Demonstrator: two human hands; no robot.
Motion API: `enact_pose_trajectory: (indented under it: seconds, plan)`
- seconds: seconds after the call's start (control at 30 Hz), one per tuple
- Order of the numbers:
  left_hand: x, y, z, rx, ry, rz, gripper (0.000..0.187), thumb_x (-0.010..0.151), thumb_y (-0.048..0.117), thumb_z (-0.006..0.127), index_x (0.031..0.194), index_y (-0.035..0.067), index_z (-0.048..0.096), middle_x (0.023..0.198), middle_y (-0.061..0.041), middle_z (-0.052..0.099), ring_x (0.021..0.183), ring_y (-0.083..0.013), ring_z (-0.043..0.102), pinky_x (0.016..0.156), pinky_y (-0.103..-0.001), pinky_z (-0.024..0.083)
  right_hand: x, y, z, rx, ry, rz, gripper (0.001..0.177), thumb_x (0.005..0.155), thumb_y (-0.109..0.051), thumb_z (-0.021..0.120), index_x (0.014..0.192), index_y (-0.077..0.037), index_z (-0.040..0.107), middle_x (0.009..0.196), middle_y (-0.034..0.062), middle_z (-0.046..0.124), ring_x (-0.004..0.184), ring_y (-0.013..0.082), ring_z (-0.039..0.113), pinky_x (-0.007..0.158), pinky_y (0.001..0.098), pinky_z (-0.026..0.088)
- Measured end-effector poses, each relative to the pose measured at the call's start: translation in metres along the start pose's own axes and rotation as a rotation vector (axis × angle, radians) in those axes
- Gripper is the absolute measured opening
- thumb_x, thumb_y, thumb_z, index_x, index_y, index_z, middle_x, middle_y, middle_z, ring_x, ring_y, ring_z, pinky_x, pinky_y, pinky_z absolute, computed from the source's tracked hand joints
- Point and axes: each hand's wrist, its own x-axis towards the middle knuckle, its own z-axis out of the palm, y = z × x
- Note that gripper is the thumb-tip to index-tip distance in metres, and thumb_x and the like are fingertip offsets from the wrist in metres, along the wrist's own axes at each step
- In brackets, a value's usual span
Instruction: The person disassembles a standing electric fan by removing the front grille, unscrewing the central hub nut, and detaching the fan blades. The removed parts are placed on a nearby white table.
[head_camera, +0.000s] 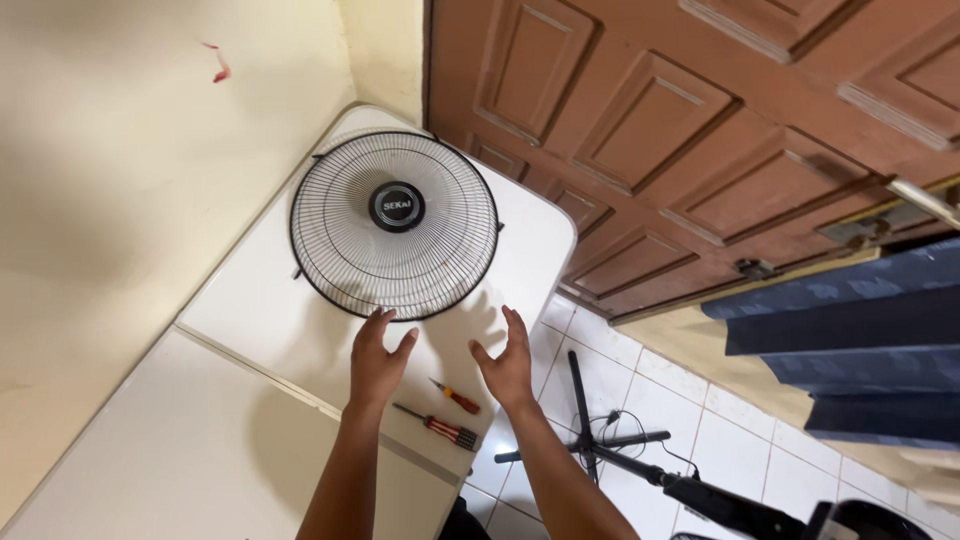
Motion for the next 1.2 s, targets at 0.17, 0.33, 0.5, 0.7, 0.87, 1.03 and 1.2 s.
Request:
enact_pose_trajectory:
  seconds: [0.17, 0.33, 0.5, 0.7, 0.87, 1.03, 1.2]
  plan:
    - [-0.039, 0.034, 0.005, 0.058, -0.062, 0.034, 0.045, 0.084, 0.03, 0.077, 0.121, 0.005, 0.07, 0.132, -0.015, 0.067, 0.125, -0.034, 0.06, 0.105, -0.044, 0.048, -0.051, 0.0, -0.033, 0.079, 0.027, -0.039, 0.079, 0.081, -0.012, 0.081, 0.149, -0.008, 0.041, 0.158, 0.0175, 0.038, 0.147, 0.0331, 0.037, 0.117, 0.0427, 0.035]
    - [-0.072, 0.054, 0.014, 0.036, -0.119, -0.009, 0.041, 0.084, 0.028, 0.076, 0.118, 0.006, 0.072, 0.128, -0.014, 0.069, 0.121, -0.0328, 0.063, 0.104, -0.041, 0.049, -0.086, 0.015, -0.062, 0.056, 0.058, -0.152, 0.073, 0.082, -0.01, 0.08, 0.146, -0.007, 0.047, 0.153, 0.0183, 0.047, 0.143, 0.0329, 0.045, 0.119, 0.0409, 0.036]
    - [-0.105, 0.078, 0.024, -0.037, -0.162, 0.054, 0.04, 0.086, 0.026, 0.078, 0.118, 0.003, 0.071, 0.125, -0.016, 0.071, 0.117, -0.0302, 0.065, 0.1, -0.04, 0.05, -0.114, 0.029, -0.081, 0.048, 0.073, -0.161, 0.071, 0.08, -0.009, 0.08, 0.144, -0.008, 0.049, 0.153, 0.0187, 0.047, 0.143, 0.0342, 0.045, 0.117, 0.0415, 0.037]
    - [-0.141, 0.114, 0.036, -0.088, -0.263, 0.017, 0.041, 0.085, 0.023, 0.076, 0.121, 0.005, 0.069, 0.127, -0.011, 0.071, 0.082, -0.021, 0.073, 0.079, -0.033, 0.058, -0.144, 0.042, -0.11, 0.01, 0.093, -0.169, 0.068, 0.082, -0.011, 0.079, 0.143, -0.008, 0.05, 0.153, 0.0178, 0.047, 0.143, 0.035, 0.045, 0.116, 0.0419, 0.037]
    - [-0.171, 0.121, 0.054, 0.033, -0.153, 0.306, 0.036, 0.085, 0.021, 0.077, 0.117, 0.007, 0.072, 0.127, -0.011, 0.07, 0.111, -0.032, 0.064, 0.097, -0.043, 0.052, -0.165, 0.063, -0.136, -0.01, 0.141, -0.25, 0.067, 0.083, -0.012, 0.079, 0.144, -0.007, 0.049, 0.153, 0.0185, 0.047, 0.144, 0.035, 0.044, 0.118, 0.0423, 0.036]
    - [-0.201, 0.121, 0.06, 0.054, -0.154, 0.441, 0.034, 0.083, 0.021, 0.078, 0.113, 0.007, 0.074, 0.129, -0.014, 0.068, 0.124, -0.0361, 0.058, 0.107, -0.045, 0.044, -0.198, 0.077, -0.154, -0.029, 0.139, -0.269, 0.065, 0.085, -0.015, 0.078, 0.143, -0.007, 0.05, 0.153, 0.0186, 0.048, 0.143, 0.0355, 0.045, 0.117, 0.0422, 0.037]
    - [-0.237, 0.125, 0.058, 0.0, -0.214, 0.438, 0.033, 0.083, 0.022, 0.078, 0.113, 0.008, 0.074, 0.128, -0.011, 0.069, 0.121, -0.0313, 0.062, 0.104, -0.042, 0.048, -0.239, 0.091, -0.166, -0.002, 0.117, -0.285, 0.059, 0.086, -0.017, 0.077, 0.139, -0.005, 0.054, 0.149, 0.0193, 0.053, 0.139, 0.0357, 0.05, 0.113, 0.0418, 0.041]
